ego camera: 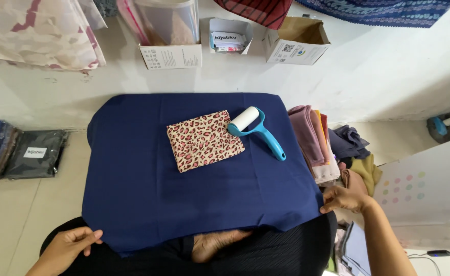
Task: The person folds a leopard-print fabric on a blue mat, using a lint roller to clean the surface. They then place the folded fabric into a clear plastic bag and seal it.
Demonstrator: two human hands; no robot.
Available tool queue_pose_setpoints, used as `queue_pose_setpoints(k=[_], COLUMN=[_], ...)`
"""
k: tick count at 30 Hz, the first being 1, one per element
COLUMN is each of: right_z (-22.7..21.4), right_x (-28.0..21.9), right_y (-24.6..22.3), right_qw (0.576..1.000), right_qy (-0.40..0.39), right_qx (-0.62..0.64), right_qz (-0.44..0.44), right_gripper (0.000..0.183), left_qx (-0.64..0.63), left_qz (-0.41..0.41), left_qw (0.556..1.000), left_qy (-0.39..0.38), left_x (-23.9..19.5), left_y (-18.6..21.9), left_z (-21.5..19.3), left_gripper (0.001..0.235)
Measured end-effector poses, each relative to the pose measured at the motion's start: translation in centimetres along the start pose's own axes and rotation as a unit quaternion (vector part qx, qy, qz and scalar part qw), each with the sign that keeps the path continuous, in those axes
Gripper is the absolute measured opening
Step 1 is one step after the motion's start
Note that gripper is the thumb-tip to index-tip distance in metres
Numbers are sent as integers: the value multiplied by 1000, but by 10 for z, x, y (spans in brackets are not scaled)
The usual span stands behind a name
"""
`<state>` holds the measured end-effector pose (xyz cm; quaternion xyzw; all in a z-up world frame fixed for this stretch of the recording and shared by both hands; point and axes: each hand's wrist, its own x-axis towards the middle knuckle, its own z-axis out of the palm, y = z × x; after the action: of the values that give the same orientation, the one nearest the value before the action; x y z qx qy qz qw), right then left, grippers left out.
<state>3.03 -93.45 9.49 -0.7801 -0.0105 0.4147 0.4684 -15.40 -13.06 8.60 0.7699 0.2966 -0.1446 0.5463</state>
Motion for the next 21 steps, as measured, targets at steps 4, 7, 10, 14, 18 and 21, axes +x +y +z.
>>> queue_pose_setpoints(k=[4,7,10,14,18,21], right_z=[-8,-7,0,18,77,124], right_x=[5,3,4,-10,-15,-2], right_y=[13,10,6,-19,-41,-55], right_qw=[998,997,995,949,937,918], right_qy=[-34,-28,-4,180,344,396], right_qx=[-15,-40,-82,-250,49,39], right_qz=[48,62,50,63,-46,-14], right_gripper=[19,20,12,59,47,57], left_qx=[86,141,235,598,241,196], left_qz=[-36,-76,-101,-121,234,238], left_qw=[995,985,964,790,934,941], left_qy=[-46,-56,-74,-53,123,141], left_x=[-10,-15,-16,19,35,64], left_y=[8,21,36,16,-44,-81], left_z=[1,1,0,-25,-6,28], left_gripper=[38,35,37,45,113,166])
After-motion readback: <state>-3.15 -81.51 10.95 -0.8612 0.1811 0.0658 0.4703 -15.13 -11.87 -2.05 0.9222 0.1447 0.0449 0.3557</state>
